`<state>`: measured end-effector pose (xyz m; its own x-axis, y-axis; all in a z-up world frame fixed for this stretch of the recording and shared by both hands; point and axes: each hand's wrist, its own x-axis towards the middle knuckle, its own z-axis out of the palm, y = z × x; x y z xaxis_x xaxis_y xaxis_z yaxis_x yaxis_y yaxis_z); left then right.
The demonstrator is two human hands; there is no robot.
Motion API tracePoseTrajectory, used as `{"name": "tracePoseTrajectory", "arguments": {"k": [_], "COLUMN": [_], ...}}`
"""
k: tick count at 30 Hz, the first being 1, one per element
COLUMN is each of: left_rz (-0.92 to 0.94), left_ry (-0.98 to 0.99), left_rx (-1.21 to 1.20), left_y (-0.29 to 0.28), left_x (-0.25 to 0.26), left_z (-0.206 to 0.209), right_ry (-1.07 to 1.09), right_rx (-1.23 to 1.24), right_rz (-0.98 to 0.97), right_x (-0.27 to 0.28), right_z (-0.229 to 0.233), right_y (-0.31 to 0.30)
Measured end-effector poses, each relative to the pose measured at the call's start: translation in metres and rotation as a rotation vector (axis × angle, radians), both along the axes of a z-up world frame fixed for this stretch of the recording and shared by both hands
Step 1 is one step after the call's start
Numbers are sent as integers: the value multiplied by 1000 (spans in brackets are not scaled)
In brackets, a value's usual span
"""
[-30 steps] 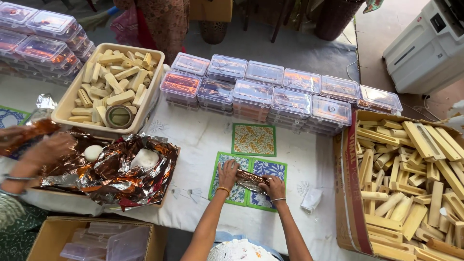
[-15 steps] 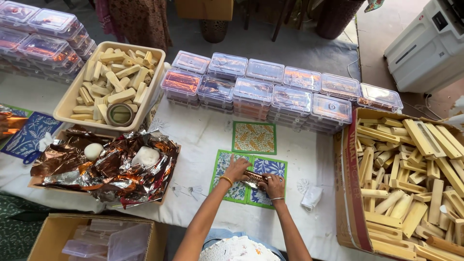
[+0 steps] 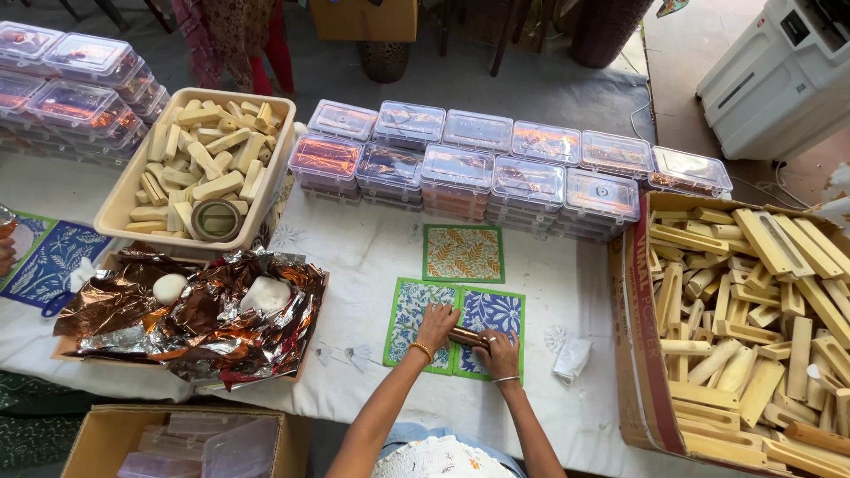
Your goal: The person cleans small wooden blocks using a white cloth, wiping them thoroughly before placing them on a patterned mat. The person also handles a piece of aluminum foil, folding it and placing it on the mat alongside the cleaned blocks.
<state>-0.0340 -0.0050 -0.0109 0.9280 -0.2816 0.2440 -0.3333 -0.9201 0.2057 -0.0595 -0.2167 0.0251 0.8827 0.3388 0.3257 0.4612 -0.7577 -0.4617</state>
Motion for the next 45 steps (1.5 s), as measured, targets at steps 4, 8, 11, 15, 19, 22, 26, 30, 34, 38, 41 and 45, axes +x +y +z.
{"name": "tracePoseTrajectory", "arguments": {"k": [4,8,11,15,19,22,26,30,34,38,41,45], "left_rz": [2,47,54,179,379,418,415,435,428,448,446,457], "left_ry": [138,146,179,197,521,490,548,592,614,633,670,699], "left_rx": [-13,21,44,-6,-89,-79,-39,-45,-32,54,91,140], "left_y": [1,-3,-4,0,7,7,6,5,2,-2,-4,-7], "left_x": [-7,-6,-3,-9,-13,-17,-12,-11,-8,-5,0,2], "left_z": [17,21,11,1,30,16,12,18,13,12,20,20], "right_ry": [45,-12,14,23,-65,-27,17,78,124,26,-80,-131], "right_rx": [-29,18,32,53,46,-2,-75,-131,-146,-180,-139,62], "right_rz": [-21,4,43,130,123,-39,-337,-584,-703,-738,-698,-509], "right_x": [-5,-7,-4,-5,-4,10,42,70,85,89,87,67], "right_z": [3,12,7,10,27,18,-10,-14,-11,2,24,79], "right_y": [2,2,-6,-12,-27,-48,-83,-103,-108,-109,-111,-116]}}
